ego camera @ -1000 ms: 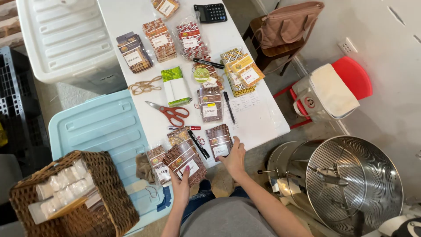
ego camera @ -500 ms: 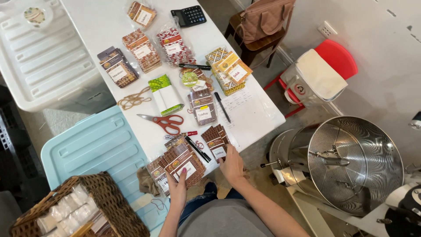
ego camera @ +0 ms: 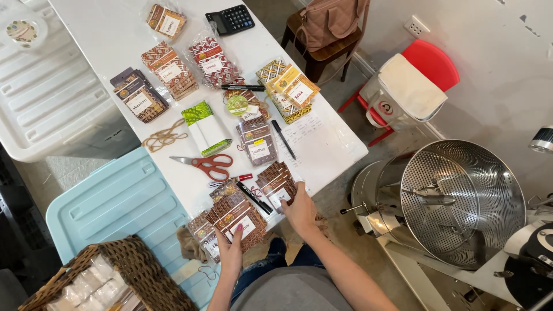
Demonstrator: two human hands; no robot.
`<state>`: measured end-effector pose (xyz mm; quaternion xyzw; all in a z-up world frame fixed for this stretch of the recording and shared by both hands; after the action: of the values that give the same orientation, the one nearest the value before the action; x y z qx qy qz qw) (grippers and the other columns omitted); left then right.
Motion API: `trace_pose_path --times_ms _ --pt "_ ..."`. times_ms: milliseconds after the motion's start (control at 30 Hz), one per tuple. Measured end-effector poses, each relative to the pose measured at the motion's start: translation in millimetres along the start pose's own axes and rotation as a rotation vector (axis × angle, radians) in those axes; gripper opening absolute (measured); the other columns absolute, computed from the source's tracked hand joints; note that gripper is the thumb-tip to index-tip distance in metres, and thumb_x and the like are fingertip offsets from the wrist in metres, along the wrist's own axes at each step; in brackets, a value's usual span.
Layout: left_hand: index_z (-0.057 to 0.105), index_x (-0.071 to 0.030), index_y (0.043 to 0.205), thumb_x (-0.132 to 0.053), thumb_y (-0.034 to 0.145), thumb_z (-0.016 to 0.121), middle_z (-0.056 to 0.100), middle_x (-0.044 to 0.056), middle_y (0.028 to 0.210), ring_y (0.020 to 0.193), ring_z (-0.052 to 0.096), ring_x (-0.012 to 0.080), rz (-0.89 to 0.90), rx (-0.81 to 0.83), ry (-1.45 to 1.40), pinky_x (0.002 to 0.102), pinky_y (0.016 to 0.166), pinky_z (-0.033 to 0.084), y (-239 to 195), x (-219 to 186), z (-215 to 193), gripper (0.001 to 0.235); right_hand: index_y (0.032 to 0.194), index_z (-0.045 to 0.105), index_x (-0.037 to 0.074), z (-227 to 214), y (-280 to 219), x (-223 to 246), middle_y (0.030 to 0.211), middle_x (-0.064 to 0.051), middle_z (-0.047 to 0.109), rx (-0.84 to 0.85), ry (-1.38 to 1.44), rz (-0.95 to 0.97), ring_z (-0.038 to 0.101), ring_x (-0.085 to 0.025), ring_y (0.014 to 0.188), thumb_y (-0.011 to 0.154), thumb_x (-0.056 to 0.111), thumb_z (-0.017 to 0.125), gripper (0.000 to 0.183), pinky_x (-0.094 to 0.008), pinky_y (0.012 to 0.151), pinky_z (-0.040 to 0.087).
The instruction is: Sorting and organizing small coffee bags on a table and recording inventory on a paper list
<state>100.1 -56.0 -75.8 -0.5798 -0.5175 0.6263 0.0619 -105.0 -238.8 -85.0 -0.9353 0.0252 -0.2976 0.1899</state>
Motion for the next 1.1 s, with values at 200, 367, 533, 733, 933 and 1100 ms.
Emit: trace_pose_path --times_ms 200,367,533,733,933,1100 --pt "-0.008 -0.010 0.162 -0.052 0.085 0.060 -0.011 0.006 0.172 0.159 -0.004 0.0195 0.024 0.019 0.000 0.040 0.128 0.008 3.3 -0.4 0.9 0.111 0.133 0.045 0.005 4.4 -5.0 14.0 0.082 -0.008 0.066 0.067 -0.303 -0.020 0.063 -0.025 0.075 0.089 0.048 0.078 0.071 -0.042 0.064 0.054" --pt "-0.008 -0.009 0.161 -0.054 0.085 0.059 -0.011 0.007 0.172 0.159 -0.004 0.0209 0.023 0.017 0.039 0.041 0.128 0.006 2.3 -2.1 1.2 0.111 0.136 0.044 0.003 2.5 5.0 9.1 0.131 -0.020 0.049 -0.035 -0.255 -0.033 0.051 -0.036 0.115 0.079 0.053 0.084 0.086 -0.051 0.084 0.056" --pt "-0.008 -0.008 0.161 -0.052 0.086 0.059 -0.010 0.008 0.172 0.159 -0.004 0.0216 0.009 0.019 0.053 0.043 0.129 0.006 -2.9 -7.2 4.0 0.111 0.142 0.040 0.000 -5.9 18.2 23.4 0.134 -0.020 0.052 -0.027 -0.197 0.041 0.055 -0.030 0.118 0.078 0.058 0.086 0.098 -0.048 0.095 0.054" --pt "-0.008 -0.007 0.161 -0.053 0.086 0.059 -0.010 0.009 0.172 0.159 -0.004 0.0226 0.036 0.028 0.051 0.043 0.128 0.005 0.3 -8.0 5.3 0.111 0.122 0.059 0.002 -0.2 26.2 12.3 0.123 -0.012 0.060 0.151 -0.129 0.249 0.058 -0.025 0.108 0.072 0.056 0.090 0.079 -0.044 0.092 0.055" --pt "-0.005 -0.009 0.162 -0.053 0.085 0.059 -0.007 0.007 0.172 0.159 -0.002 0.0213 0.017 -0.002 -0.005 0.042 0.129 0.007 1.8 -5.3 -2.7 0.109 0.107 0.070 0.011 2.0 44.4 7.4 0.099 -0.009 0.076 0.113 0.226 0.041 0.072 -0.024 0.090 0.078 0.012 0.077 0.030 -0.039 0.079 0.058" --pt "-0.006 -0.008 0.161 -0.053 0.085 0.060 -0.008 0.007 0.172 0.159 -0.003 0.0210 0.036 -0.007 -0.034 0.042 0.128 0.005 4.0 -3.8 -6.6 0.110 0.127 0.047 0.009 -5.3 21.7 50.1 0.084 -0.011 0.064 0.113 -0.356 -0.249 0.059 -0.024 0.063 0.090 -0.006 0.059 0.042 -0.035 0.043 0.052"
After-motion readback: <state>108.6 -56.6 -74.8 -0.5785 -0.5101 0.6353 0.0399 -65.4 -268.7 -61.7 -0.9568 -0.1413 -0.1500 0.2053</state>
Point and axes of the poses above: each hand's wrist, its own y-axis towards the middle knuckle, its own z-axis out of the palm, x = y × z, the point moved 10 cm from there along y, towards the middle knuckle
